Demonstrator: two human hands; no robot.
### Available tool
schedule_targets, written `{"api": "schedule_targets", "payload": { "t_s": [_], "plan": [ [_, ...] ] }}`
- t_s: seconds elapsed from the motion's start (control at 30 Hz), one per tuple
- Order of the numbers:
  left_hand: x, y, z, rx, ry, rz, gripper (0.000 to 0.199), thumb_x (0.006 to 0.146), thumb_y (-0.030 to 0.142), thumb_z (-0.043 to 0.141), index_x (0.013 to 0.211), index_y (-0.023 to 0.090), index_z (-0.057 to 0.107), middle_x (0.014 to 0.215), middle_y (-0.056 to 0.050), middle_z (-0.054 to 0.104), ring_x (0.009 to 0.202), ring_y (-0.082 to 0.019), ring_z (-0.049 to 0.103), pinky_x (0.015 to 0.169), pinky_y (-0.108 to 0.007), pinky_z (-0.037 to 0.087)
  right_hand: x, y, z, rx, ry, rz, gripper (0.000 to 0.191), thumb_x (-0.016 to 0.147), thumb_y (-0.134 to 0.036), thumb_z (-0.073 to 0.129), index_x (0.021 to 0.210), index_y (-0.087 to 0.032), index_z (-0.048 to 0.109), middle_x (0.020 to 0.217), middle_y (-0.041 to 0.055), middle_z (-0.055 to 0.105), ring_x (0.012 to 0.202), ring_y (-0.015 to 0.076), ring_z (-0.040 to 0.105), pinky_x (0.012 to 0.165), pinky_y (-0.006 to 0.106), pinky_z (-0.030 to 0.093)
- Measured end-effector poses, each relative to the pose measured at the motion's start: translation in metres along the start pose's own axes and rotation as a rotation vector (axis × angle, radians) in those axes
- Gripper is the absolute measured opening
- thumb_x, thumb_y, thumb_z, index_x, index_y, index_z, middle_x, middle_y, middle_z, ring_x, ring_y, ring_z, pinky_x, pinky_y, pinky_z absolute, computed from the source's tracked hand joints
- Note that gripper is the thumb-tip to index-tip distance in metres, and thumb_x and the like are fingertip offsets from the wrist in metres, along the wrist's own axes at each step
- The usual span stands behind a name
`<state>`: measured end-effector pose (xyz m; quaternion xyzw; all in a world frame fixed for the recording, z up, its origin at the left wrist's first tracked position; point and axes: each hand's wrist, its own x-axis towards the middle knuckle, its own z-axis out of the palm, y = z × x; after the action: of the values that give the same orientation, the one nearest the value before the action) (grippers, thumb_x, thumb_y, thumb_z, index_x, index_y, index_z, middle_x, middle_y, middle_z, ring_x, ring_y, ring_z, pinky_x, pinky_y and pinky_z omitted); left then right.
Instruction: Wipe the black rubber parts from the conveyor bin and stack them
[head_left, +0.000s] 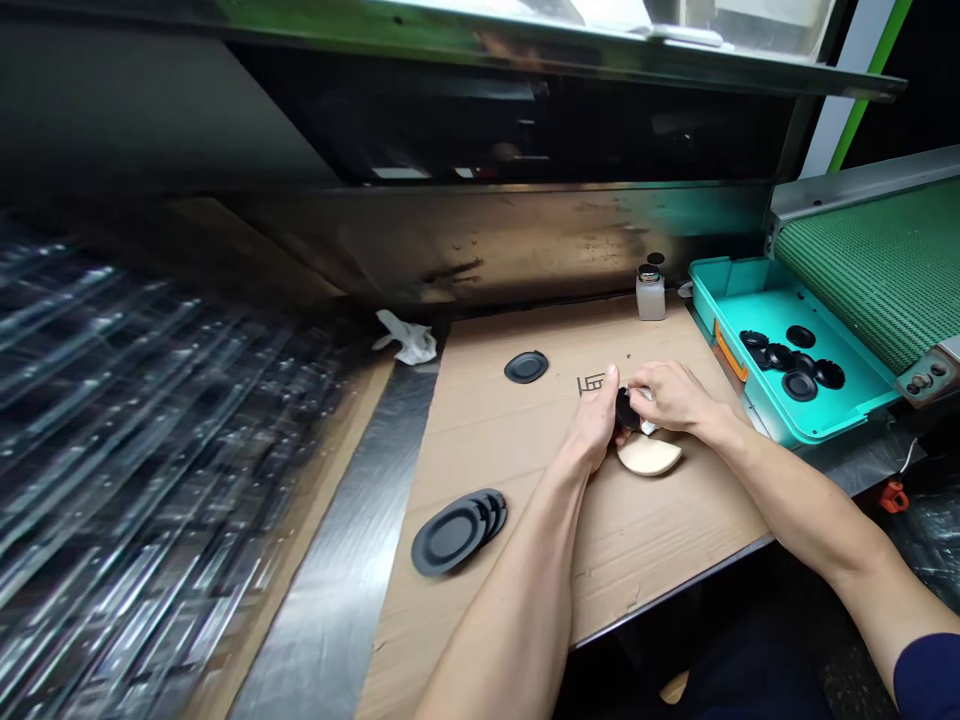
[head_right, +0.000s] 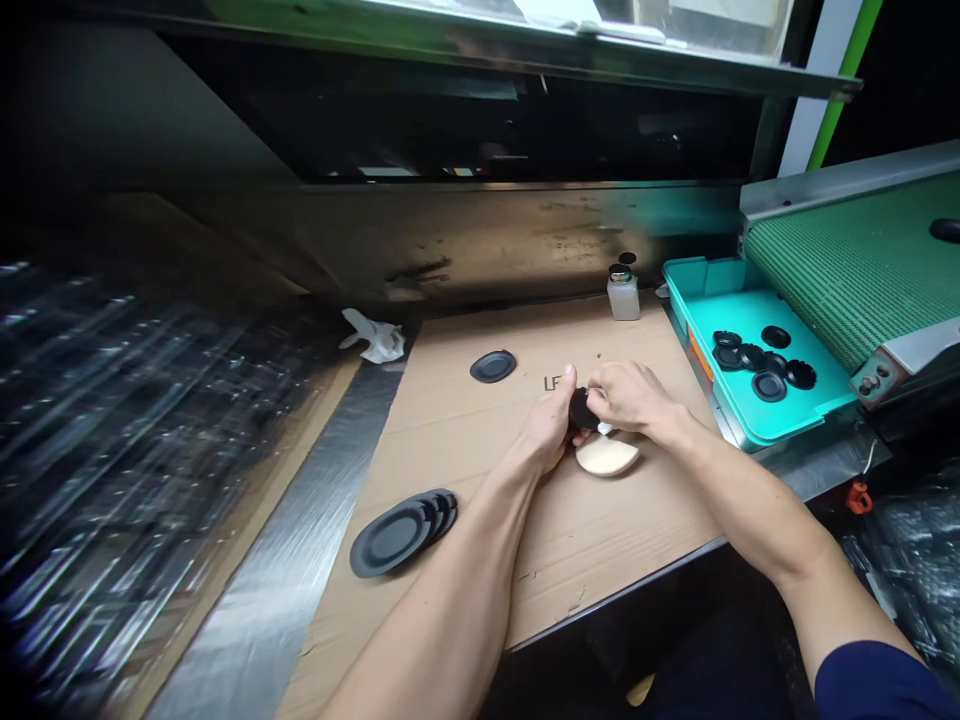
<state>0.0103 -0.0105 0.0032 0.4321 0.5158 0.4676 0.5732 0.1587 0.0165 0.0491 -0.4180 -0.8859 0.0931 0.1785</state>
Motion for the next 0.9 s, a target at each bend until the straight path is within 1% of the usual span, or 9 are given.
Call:
{"api": "schedule_targets", "payload": {
  "t_s": [0.13,0.3,0.47,0.53,0.63,0.7,0.77,0.83,0.9],
  "plan": [
    [0.001,0.0,0.001,-0.014,0.041,0.019,0.066,0.086,0.08,0.051,0.062,0.018,0.06,0.044,-0.002,0.052,0.035,-0.012,0.044,0.033,-0.024,0.029,0.001,-0.002,0.002,0.003,0.055,-0.022,0.025,0.094,-0.021,0.052,0.08,-0.016,0.072,0.083,0.0053,0.068,0.072,0.0162,0.052,0.068,0.028,0.031],
    [0.0,0.0,0.001,0.002,0.018,0.007,0.069,0.088,0.079,0.049,0.056,0.018,0.058,0.042,-0.003,0.05,0.034,-0.011,0.042,0.034,-0.023,0.029,0.0,0.0,0.002,-0.004,-0.002,0.034,0.021,0.09,-0.02,0.055,0.078,-0.018,0.072,0.081,0.0044,0.07,0.07,0.0164,0.053,0.067,0.029,0.03],
    [0.003,-0.005,-0.001,-0.036,0.038,0.024,0.064,0.087,0.076,0.053,0.063,0.018,0.063,0.046,-0.003,0.055,0.035,-0.013,0.046,0.033,-0.024,0.031,0.003,0.0,0.003,0.015,0.054,-0.011,0.024,0.091,-0.022,0.052,0.077,-0.018,0.072,0.081,0.0039,0.071,0.07,0.0153,0.054,0.067,0.028,0.031],
    [0.004,-0.006,0.0,-0.036,0.038,0.023,0.063,0.087,0.075,0.055,0.063,0.017,0.062,0.045,-0.004,0.055,0.035,-0.013,0.046,0.033,-0.024,0.03,0.003,0.0,0.004,0.011,0.035,0.013,0.023,0.09,-0.022,0.053,0.078,-0.018,0.073,0.081,0.0043,0.072,0.071,0.0158,0.056,0.067,0.028,0.032],
    [0.002,-0.002,0.001,-0.06,0.029,-0.02,0.061,0.09,0.07,0.055,0.062,0.016,0.061,0.045,-0.004,0.054,0.034,-0.013,0.047,0.033,-0.023,0.032,0.001,0.001,0.006,0.024,-0.038,0.083,0.022,0.09,-0.023,0.055,0.085,-0.02,0.076,0.085,0.0045,0.075,0.076,0.0171,0.061,0.068,0.027,0.034],
    [0.0,0.004,-0.002,-0.165,0.02,-0.082,0.06,0.097,0.064,0.048,0.068,0.014,0.064,0.049,-0.006,0.058,0.037,-0.014,0.05,0.034,-0.023,0.036,0.0,0.004,0.005,0.054,-0.045,0.105,0.023,0.093,-0.026,0.055,0.089,-0.021,0.077,0.09,0.0043,0.076,0.081,0.0172,0.064,0.07,0.026,0.036],
    [-0.001,0.011,-0.008,-0.342,0.002,-0.177,0.065,0.103,0.058,0.032,0.078,0.01,0.067,0.057,-0.01,0.062,0.041,-0.014,0.053,0.035,-0.022,0.04,-0.001,0.008,0.001,0.064,0.007,0.147,0.027,0.097,-0.03,0.051,0.092,-0.021,0.077,0.094,0.0047,0.077,0.086,0.017,0.065,0.072,0.025,0.037],
    [-0.002,0.017,-0.018,-0.54,-0.023,-0.283,0.07,0.106,0.053,0.02,0.086,0.006,0.067,0.063,-0.013,0.063,0.044,-0.013,0.053,0.036,-0.02,0.04,-0.003,0.014,-0.006,0.035,0.07,0.245,0.03,0.099,-0.032,0.048,0.095,-0.021,0.076,0.098,0.0059,0.077,0.09,0.0179,0.067,0.073,0.025,0.038],
    [-0.001,0.021,-0.027,-0.708,-0.043,-0.36,0.071,0.106,0.052,0.017,0.092,0.003,0.067,0.066,-0.013,0.062,0.045,-0.012,0.052,0.035,-0.018,0.04,-0.004,0.018,-0.012,-0.029,0.071,0.363,0.029,0.097,-0.032,0.05,0.098,-0.021,0.076,0.101,0.0079,0.078,0.094,0.0201,0.068,0.075,0.026,0.039]
  ]
}}
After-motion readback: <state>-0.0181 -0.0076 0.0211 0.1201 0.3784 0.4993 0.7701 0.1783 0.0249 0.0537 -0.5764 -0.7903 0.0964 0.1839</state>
